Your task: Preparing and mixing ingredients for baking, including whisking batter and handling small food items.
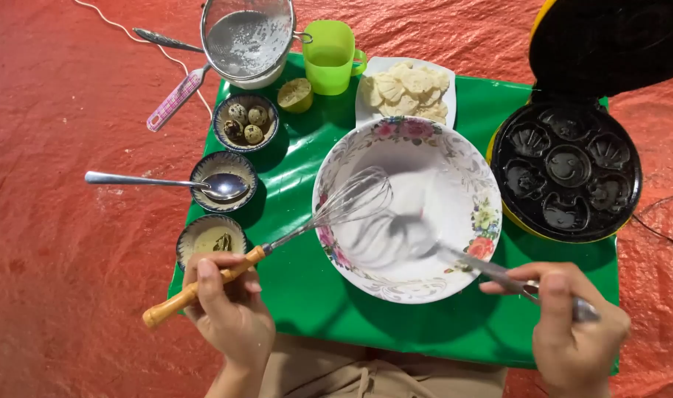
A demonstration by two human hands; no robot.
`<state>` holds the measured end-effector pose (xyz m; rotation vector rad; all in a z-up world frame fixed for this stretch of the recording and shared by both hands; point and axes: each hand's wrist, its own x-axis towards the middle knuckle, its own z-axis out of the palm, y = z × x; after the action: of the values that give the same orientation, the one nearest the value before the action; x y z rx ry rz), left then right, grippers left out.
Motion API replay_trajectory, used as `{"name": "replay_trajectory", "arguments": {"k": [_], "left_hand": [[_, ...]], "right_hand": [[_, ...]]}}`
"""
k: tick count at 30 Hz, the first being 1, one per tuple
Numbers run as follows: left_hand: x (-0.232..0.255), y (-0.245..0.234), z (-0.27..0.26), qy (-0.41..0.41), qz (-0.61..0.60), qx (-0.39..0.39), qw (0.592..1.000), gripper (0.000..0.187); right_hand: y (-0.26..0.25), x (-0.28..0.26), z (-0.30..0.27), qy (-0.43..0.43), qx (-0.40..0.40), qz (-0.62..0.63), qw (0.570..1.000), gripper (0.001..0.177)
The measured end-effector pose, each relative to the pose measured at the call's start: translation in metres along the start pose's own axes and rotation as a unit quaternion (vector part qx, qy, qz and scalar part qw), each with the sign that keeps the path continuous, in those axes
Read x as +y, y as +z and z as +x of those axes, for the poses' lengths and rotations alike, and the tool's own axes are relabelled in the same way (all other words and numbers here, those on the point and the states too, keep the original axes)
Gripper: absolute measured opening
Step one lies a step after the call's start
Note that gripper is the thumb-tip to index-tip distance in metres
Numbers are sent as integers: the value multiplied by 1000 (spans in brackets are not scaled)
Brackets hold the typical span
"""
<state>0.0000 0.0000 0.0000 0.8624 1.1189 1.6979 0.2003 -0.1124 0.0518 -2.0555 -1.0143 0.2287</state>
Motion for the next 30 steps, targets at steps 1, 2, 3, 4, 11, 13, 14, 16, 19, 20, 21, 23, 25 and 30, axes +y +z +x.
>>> {"name": "replay_trajectory", "arguments": {"k": [1, 2, 3, 4, 11, 13, 14, 16, 19, 20, 21, 23, 25, 30], "left_hand": [[-1, 0, 0, 1, -1, 0, 1000, 28], [-1, 1, 0, -11, 11, -1, 1000, 28], [-1, 1, 0, -23, 25, -2, 999, 28], [0, 0, -1, -22, 25, -1, 999, 28], [3, -4, 2, -18, 16, 3, 1000, 29], [4, -5, 2, -12, 18, 5, 1000, 28], [5, -5, 2, -13, 18, 5, 1000, 29], [5, -4, 2, -13, 17, 4, 1000, 29], [4, -3, 0, -13, 3, 0, 1000, 28], [4, -3, 0, -17, -1, -1, 1000, 29], [4, -2, -1, -21, -4, -2, 1000, 29], [4, -1, -3, -26, 2, -6, 1000, 29], [1, 0, -4, -31, 7, -9, 999, 29], [-11, 3, -5, -140, -51, -21, 989, 29]], "right_hand": [[3, 2, 0, -1, 1, 0, 1000, 34], [5, 3, 1, 20, -43, 71, 996, 28], [8, 5, 1, 40, -87, 142, 985, 23], [8, 7, 0, 40, -87, 143, 985, 23], [4, 13, 3, 93, -76, 209, 970, 9], [3, 15, 6, 116, -56, 227, 965, 18], [3, 18, 7, 115, -36, 238, 964, 24], [6, 23, 10, 112, -16, 249, 962, 30], [16, 28, 14, 78, 21, 270, 960, 28], [20, 28, 15, 78, 15, 307, 948, 28], [25, 28, 16, 78, 10, 343, 936, 28], [30, 17, 14, 105, -16, 334, 937, 29], [30, 10, 11, 131, -42, 325, 936, 31], [15, 15, 5, 131, -55, 339, 930, 41]]}}
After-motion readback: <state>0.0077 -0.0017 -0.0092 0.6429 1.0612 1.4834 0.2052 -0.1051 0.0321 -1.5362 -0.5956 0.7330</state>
